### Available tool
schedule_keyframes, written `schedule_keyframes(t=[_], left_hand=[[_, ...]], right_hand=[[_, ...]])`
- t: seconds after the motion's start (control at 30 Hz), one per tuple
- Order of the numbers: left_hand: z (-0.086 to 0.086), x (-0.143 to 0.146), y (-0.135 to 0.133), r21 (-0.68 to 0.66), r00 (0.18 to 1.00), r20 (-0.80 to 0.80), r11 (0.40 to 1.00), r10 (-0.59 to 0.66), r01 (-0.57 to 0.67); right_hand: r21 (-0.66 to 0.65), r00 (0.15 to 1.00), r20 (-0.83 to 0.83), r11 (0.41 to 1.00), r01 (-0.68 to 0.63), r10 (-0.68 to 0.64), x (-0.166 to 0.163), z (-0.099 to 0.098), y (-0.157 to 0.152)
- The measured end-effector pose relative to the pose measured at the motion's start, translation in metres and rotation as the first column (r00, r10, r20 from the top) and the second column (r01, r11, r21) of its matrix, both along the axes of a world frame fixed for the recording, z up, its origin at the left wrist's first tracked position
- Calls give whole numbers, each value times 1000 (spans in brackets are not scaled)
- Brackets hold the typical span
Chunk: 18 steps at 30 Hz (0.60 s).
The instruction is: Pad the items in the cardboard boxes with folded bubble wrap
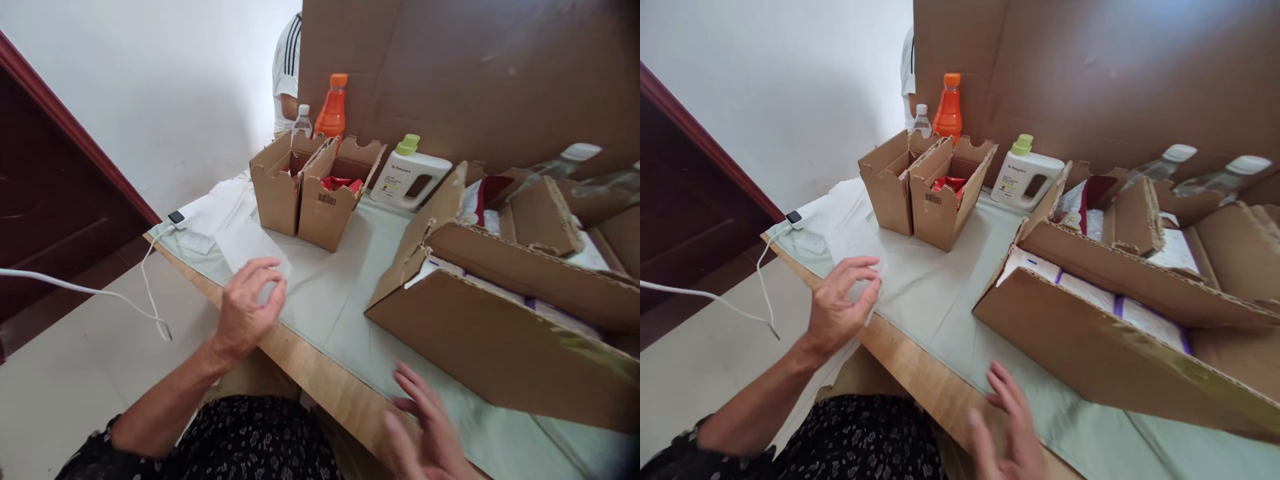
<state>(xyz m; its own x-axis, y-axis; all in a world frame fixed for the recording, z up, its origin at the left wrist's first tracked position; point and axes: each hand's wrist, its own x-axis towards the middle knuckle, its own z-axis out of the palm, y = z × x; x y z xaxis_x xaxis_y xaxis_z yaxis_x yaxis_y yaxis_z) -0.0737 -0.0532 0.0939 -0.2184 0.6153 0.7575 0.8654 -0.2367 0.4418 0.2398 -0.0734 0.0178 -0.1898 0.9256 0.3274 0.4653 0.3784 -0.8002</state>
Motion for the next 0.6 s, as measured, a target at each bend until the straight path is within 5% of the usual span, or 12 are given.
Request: schedule_keyframes(t=[0.1,0.17,0.3,0.4,0.5,0.6], left_hand=[[-1,55,-15,-27,971,164,983,-176,183],[-6,85,-25,-62,925,260,952,-276,301],[-16,120,-48,-155,829,346,844,-440,513],[-19,122,-62,-147,820,253,818,-513,556],[-22,100,-68,-104,893,232,903,-386,418],[-29,65,-68,-140,820,551,951,-156,275]], right_hand=[[-149,974,6,964,-223,226,-44,2,-9],[-208,966,-111,945,-253,234,-64,6,-10],[-378,842,-539,886,-269,26,-82,11,-3],[-453,755,-644,857,-246,-123,-81,11,3],[-393,789,-609,897,-205,-86,-70,10,8],[-275,802,-596,931,-241,32,-50,18,10]])
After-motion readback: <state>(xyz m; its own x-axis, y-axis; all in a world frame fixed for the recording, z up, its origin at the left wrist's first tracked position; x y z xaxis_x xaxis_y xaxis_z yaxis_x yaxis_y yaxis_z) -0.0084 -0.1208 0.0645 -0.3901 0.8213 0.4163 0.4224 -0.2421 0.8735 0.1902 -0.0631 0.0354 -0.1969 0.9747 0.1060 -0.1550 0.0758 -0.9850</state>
